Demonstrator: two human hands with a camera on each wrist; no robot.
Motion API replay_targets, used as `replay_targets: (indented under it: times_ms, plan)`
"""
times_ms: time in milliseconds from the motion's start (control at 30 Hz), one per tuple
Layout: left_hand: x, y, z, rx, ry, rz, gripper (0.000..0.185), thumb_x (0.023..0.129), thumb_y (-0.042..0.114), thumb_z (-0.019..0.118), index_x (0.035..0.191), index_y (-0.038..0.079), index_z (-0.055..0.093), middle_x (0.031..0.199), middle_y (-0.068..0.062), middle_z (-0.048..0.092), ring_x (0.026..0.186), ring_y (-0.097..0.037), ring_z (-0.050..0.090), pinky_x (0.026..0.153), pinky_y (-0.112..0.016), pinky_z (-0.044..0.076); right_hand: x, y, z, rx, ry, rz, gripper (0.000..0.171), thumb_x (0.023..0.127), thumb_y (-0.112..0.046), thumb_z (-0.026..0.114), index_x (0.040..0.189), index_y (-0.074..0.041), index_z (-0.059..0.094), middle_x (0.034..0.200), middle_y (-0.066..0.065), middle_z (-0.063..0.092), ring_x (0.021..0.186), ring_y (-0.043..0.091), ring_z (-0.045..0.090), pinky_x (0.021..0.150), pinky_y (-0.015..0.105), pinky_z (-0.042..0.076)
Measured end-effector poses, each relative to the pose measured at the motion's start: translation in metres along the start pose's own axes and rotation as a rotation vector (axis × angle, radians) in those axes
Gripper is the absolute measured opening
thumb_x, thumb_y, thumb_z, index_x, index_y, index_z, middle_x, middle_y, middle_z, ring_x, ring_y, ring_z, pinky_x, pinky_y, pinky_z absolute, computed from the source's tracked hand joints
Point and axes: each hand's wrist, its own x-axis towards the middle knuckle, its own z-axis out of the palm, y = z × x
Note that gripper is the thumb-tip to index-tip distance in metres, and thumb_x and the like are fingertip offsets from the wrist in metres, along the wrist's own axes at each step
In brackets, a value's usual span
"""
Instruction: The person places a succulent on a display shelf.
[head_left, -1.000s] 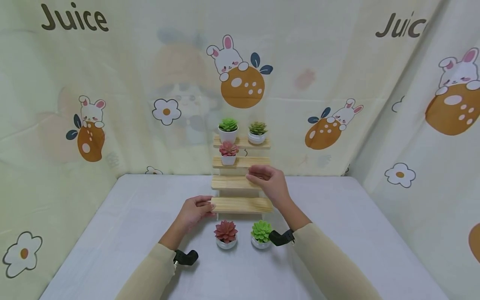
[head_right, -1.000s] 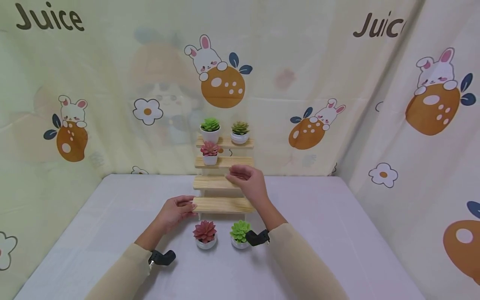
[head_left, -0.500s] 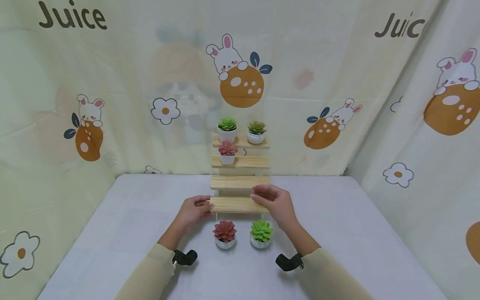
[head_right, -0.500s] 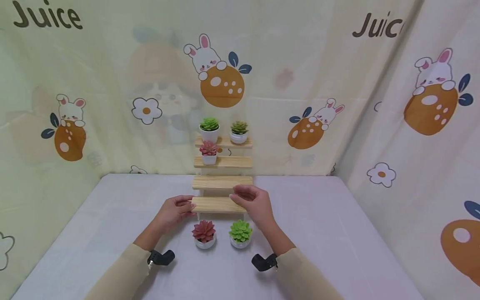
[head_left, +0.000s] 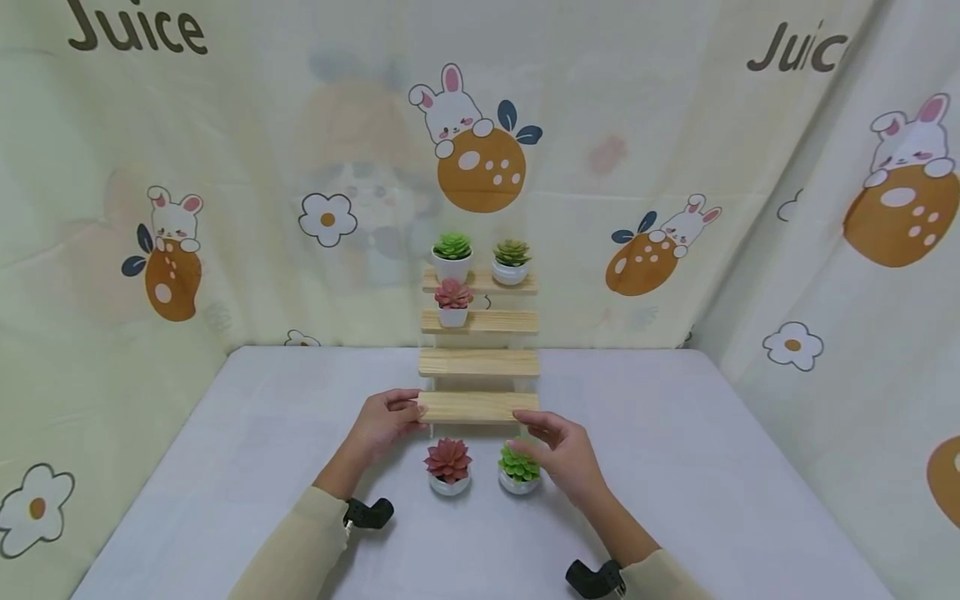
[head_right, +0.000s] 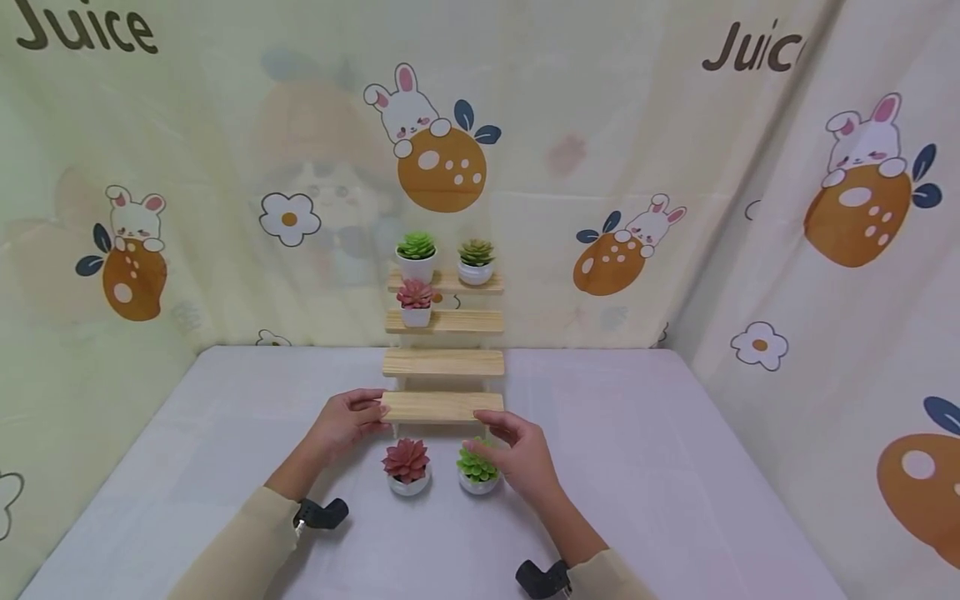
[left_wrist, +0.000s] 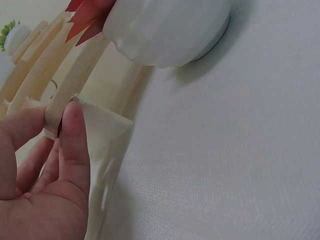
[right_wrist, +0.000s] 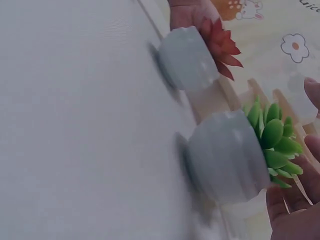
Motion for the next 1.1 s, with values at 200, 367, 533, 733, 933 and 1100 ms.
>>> replay_targets:
  times_ms: [200,367,533,733,933,1100]
  plan:
    - [0.002,-0.002,0.0,-0.003,0.006,-0.005,0.039,0.095,-0.002,0.067,0.134,-0.006,0.06,0.106,-0.015,0.071,0.084,-0.016,0.071,0.082,-0.033,0.066,-0.015,0.007,-0.001,-0.008,-0.013,0.032,0.064,0.079,-0.013,0.089,0.135,0.001,0.062,0.143,0.015,0.061,0.14,0.031,0.051,0.119,0.038,0.045]
    - [0.003,-0.002,0.0,-0.001,0.009,-0.006,0.038,0.095,-0.003,0.067,0.133,-0.006,0.061,0.106,-0.016,0.071,0.083,-0.016,0.071,0.08,-0.033,0.066,-0.021,0.014,-0.003,-0.013,-0.031,0.05,0.071,0.076,-0.011,0.091,0.138,0.0,0.06,0.144,0.017,0.059,0.138,0.029,0.053,0.109,0.018,0.049]
    - [0.001,-0.001,0.002,0.014,0.009,-0.016,0.039,0.095,-0.002,0.067,0.134,-0.005,0.061,0.107,-0.016,0.071,0.083,-0.016,0.071,0.081,-0.034,0.066,-0.027,0.019,-0.003,-0.014,-0.072,0.066,0.081,0.074,-0.012,0.092,0.144,-0.002,0.053,0.147,0.017,0.057,0.132,0.019,0.057,0.104,0.013,0.05]
    - [0.001,0.0,0.002,0.017,0.004,-0.004,0.04,0.096,-0.002,0.067,0.135,-0.008,0.059,0.108,-0.017,0.071,0.083,-0.016,0.071,0.083,-0.035,0.066,-0.031,0.025,-0.001,0.009,-0.075,0.117,0.09,0.074,-0.009,0.092,0.151,-0.002,0.045,0.155,0.016,0.049,0.139,0.025,0.052,0.108,0.016,0.048]
    - [0.001,-0.001,0.001,0.011,0.011,-0.011,0.039,0.096,-0.003,0.067,0.134,-0.008,0.059,0.107,-0.016,0.071,0.082,-0.016,0.071,0.079,-0.032,0.066,-0.031,0.027,0.003,-0.013,-0.049,0.155,0.078,0.076,-0.009,0.091,0.143,0.0,0.053,0.143,0.019,0.059,0.134,0.032,0.057,0.106,0.02,0.052]
    - [0.0,-0.001,0.001,0.017,0.026,-0.018,0.038,0.095,-0.002,0.068,0.132,-0.005,0.062,0.107,-0.016,0.072,0.082,-0.016,0.071,0.079,-0.032,0.066,-0.029,0.026,0.005,-0.005,-0.05,0.173,0.071,0.076,-0.008,0.09,0.137,0.004,0.057,0.14,0.022,0.061,0.132,0.034,0.059,0.101,0.019,0.054]
